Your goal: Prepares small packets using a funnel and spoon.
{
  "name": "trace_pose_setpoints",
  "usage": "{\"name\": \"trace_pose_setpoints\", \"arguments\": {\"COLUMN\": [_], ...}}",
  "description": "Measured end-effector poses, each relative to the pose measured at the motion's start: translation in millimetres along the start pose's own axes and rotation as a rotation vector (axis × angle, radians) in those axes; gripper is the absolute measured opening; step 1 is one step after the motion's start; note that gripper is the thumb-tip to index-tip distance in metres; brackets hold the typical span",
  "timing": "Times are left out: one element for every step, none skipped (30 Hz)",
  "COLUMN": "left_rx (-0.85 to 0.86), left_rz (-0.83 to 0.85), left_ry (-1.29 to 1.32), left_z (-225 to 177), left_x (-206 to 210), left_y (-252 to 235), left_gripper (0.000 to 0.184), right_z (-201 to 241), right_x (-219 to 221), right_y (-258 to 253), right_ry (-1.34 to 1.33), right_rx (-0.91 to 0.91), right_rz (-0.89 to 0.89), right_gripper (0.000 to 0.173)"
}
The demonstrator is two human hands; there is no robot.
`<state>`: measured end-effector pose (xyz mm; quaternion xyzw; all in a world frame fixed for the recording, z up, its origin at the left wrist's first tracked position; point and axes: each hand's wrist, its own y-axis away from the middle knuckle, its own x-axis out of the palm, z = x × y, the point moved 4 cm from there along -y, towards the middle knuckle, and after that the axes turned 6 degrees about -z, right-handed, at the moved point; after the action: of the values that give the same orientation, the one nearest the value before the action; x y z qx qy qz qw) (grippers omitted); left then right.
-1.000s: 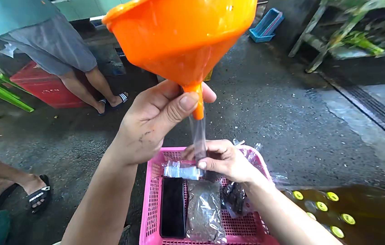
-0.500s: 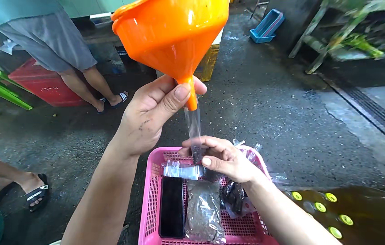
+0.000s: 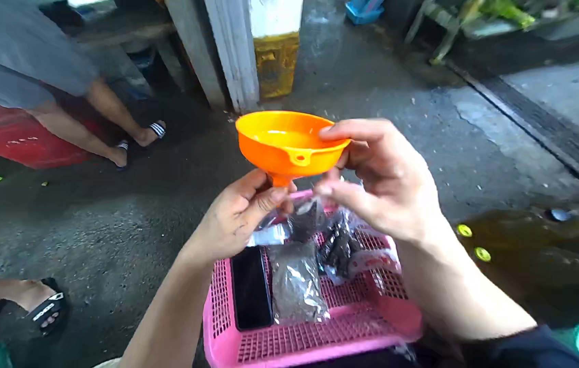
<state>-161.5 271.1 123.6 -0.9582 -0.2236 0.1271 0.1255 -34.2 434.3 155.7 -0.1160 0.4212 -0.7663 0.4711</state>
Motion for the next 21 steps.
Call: {"name": "trace_pose_setpoints", "arguments": {"left_rx": [-0.003, 0.003, 0.009, 0.015, 0.018, 0.017, 0.006, -0.004, -0.001, 0.013, 0.035, 0.056, 0.077, 0.096, 0.113, 0.127, 0.138, 0.142, 0.145, 0.149, 0.155], "left_rz": [0.019, 0.026, 0.019, 0.004, -0.011, -0.018, -0.028, -0.038, -0.045, -0.051, -0.054, -0.055, -0.064, -0.076, -0.088, -0.098, -0.106, -0.114, -0.122, -0.132, -0.135], "left_ry": [0.008, 0.004, -0.005, -0.021, -0.033, -0.031, -0.011, 0.025, 0.070, 0.109, 0.138, 0.156, 0.172, 0.181, 0.179, 0.172, 0.166, 0.157, 0.146, 0.136, 0.131], "left_z": [4.9, 7.9, 9.9, 11.3, 12.7, 14.0, 14.7, 14.6, 13.4, 11.4, 9.0, 6.6, 4.1, 1.7, -0.9, -3.7, -6.4, -9.1, -11.7, -14.1, -16.0], "left_x": [4.3, 7.0, 8.3, 8.4, 7.0, 5.2, 3.3, 1.6, 0.3, -1.1, -2.0, -2.4, -2.6, -2.8, -3.4, -4.6, -5.9, -7.2, -8.2, -8.7, -8.5], "left_y": [4.0, 6.5, 9.0, 11.6, 14.8, 18.9, 23.7, 28.4, 32.2, 34.7, 36.2, 36.7, 35.9, 34.7, 33.2, 31.6, 30.3, 29.5, 28.8, 28.0, 27.0], "left_gripper": [0.024, 0.022, 0.020, 0.018, 0.018, 0.018, 0.019, 0.019, 0.018, 0.016, 0.015, 0.013, 0.012, 0.011, 0.010, 0.010, 0.011, 0.010, 0.011, 0.011, 0.011], "right_z": [0.5, 1.9, 4.2, 7.0, 8.9, 10.1, 11.4, 12.5, 13.1, 12.3, 9.8, 5.7, -0.3, -7.5, -15.0, -22.4, -28.8, -33.4, -35.9, -36.6, -35.6], "right_x": [-2.8, -7.7, -15.0, -24.7, -36.5, -48.6, -60.0, -69.4, -75.8, -77.7, -75.5, -70.2, -62.9, -54.7, -47.0, -40.8, -35.7, -31.8, -29.5, -28.5, -28.0], "right_y": [5.3, 10.7, 16.9, 24.2, 31.9, 40.5, 49.6, 59.6, 70.9, 81.8, 93.4, 105.1, 115.8, 125.6, 134.6, 142.4, 148.5, 153.2, 155.8, 155.4, 151.6], "right_ry": [0.011, 0.016, 0.025, 0.047, 0.063, 0.068, 0.091, 0.153, 0.227, 0.294, 0.344, 0.369, 0.383, 0.399, 0.420, 0.443, 0.455, 0.463, 0.466, 0.461, 0.447], "right_rx": [0.011, 0.019, 0.025, 0.032, 0.045, 0.065, 0.101, 0.158, 0.227, 0.286, 0.340, 0.385, 0.427, 0.475, 0.542, 0.624, 0.699, 0.758, 0.788, 0.782, 0.738], "right_rz": [-0.016, -0.043, -0.080, -0.124, -0.169, -0.208, -0.207, -0.153, -0.050, 0.079, 0.228, 0.370, 0.486, 0.577, 0.656, 0.738, 0.810, 0.861, 0.881, 0.877, 0.850], "right_gripper": [0.035, 0.027, 0.024, 0.023, 0.025, 0.027, 0.029, 0.028, 0.024, 0.018, 0.017, 0.020, 0.023, 0.023, 0.022, 0.022, 0.022, 0.023, 0.027, 0.036, 0.046]}}
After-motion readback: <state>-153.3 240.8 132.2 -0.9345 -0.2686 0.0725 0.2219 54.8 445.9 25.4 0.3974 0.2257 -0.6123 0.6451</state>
